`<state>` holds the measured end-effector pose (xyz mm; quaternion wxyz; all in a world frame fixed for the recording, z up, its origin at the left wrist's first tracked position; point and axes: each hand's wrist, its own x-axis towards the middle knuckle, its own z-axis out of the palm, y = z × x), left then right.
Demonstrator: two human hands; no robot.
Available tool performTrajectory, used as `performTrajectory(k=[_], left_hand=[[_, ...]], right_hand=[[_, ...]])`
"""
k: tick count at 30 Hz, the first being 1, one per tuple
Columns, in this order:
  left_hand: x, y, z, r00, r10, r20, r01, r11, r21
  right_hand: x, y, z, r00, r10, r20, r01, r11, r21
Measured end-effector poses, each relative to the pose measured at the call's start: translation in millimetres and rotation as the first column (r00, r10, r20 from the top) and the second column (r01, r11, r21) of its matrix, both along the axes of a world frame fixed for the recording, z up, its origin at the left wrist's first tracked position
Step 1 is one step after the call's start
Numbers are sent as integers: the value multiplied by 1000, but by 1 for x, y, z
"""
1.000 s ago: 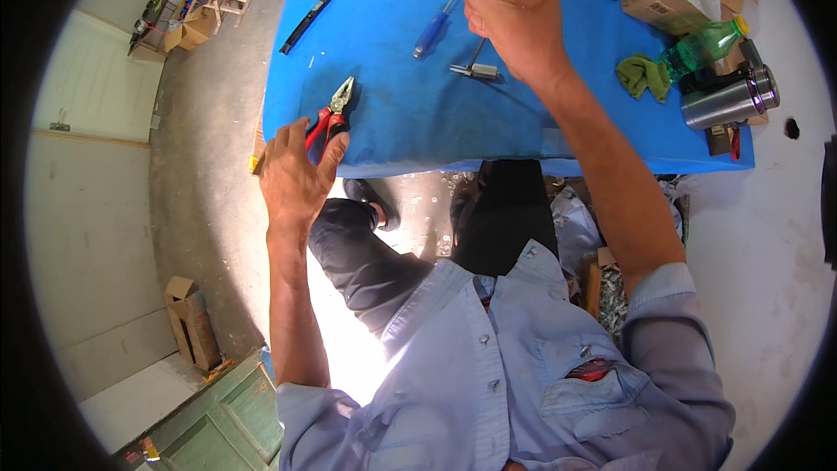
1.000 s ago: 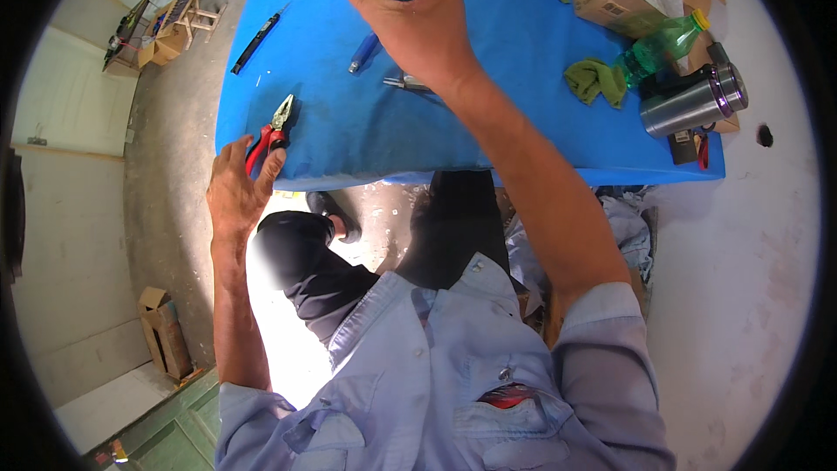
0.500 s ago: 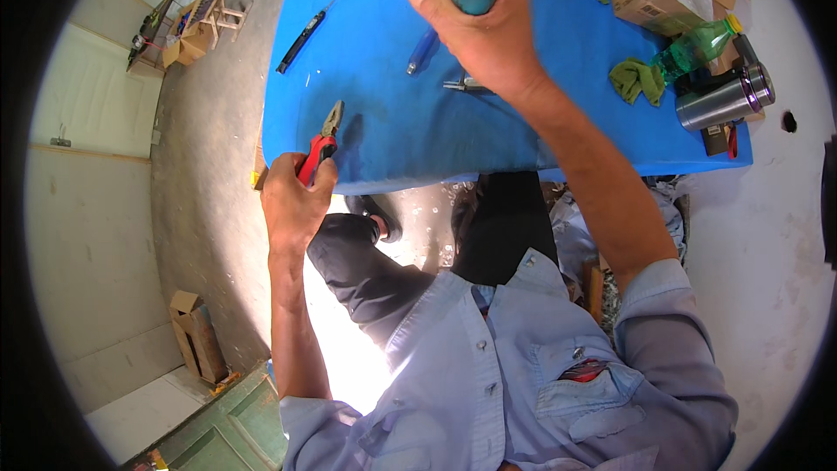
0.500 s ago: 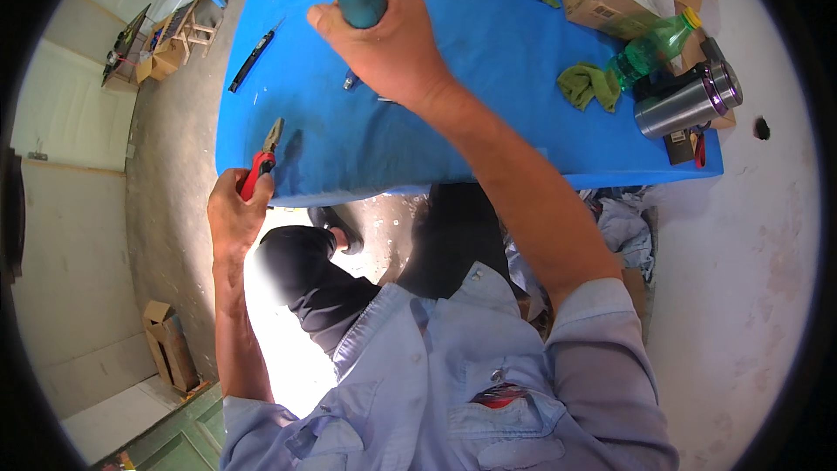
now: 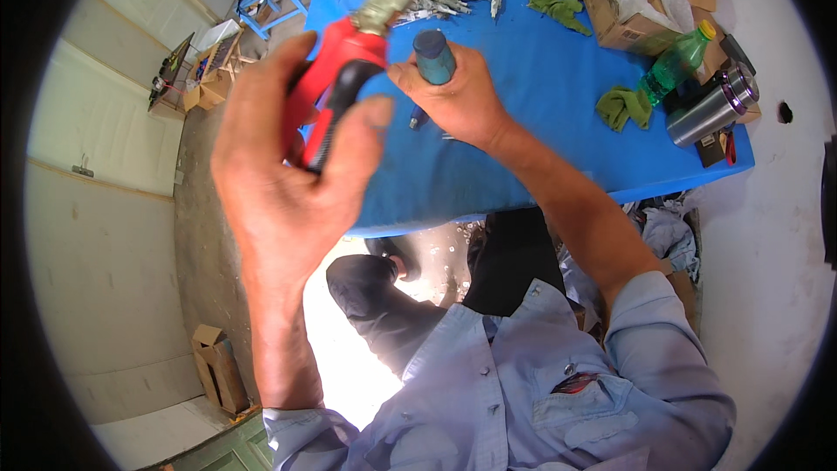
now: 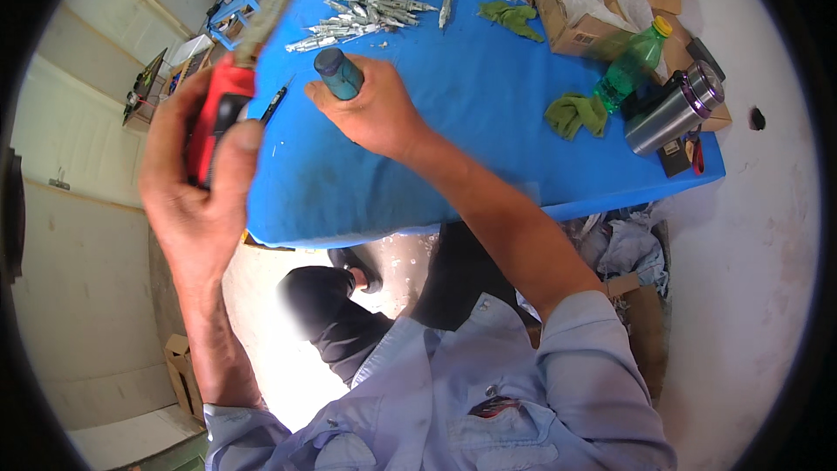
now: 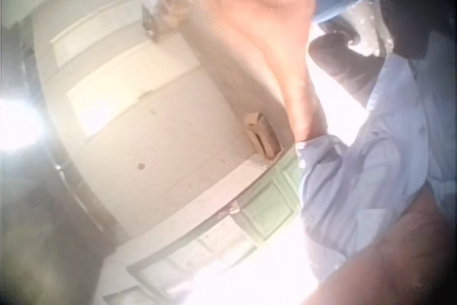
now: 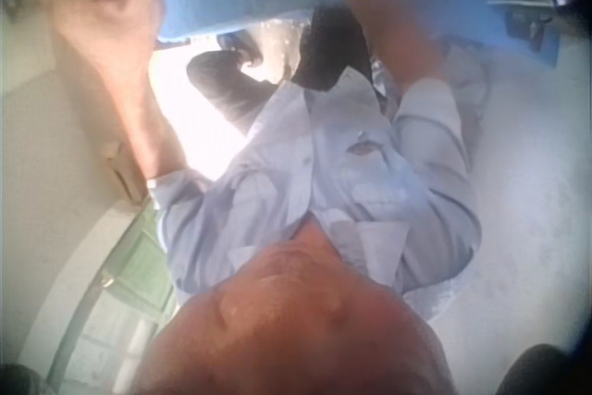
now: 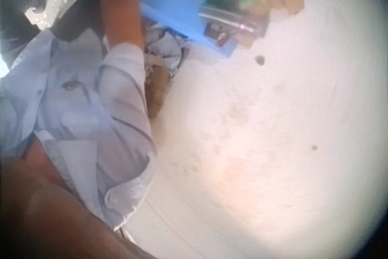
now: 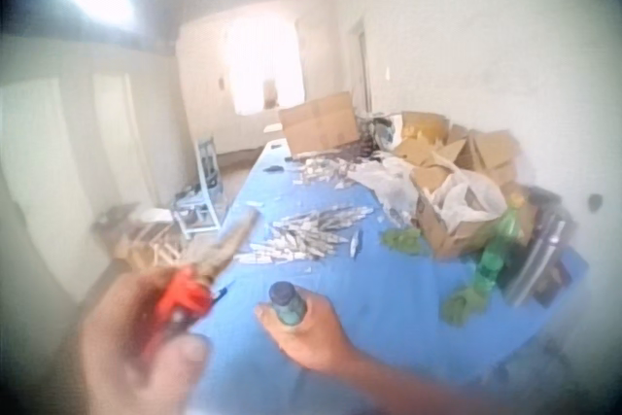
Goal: The person assembles metal components by using a screwdriver and pliers to secure parts together at a workshop table.
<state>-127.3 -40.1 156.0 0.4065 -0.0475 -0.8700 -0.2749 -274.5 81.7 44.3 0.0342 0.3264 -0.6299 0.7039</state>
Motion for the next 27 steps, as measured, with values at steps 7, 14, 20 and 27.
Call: performTrajectory(k=[7,14,20,27], left_hand=[[-15,7,-12,977,77,201,-38,981,-189],[-17,3,-12,975,90,204,-35,966,-257],[-19,7,-4,990,98,105,-75,976,-205],[-17,9,-14,923,172,343,-83,962,-258]], right_hand=[[-1,-3,-3,998,51,-40,-55,991,-125],[-2,-6,-7,997,76,-24,-79,985,-151],[-2,-1,-4,996,46,82,-46,999,5],[3,-3,4,996,61,59,-55,993,-100]])
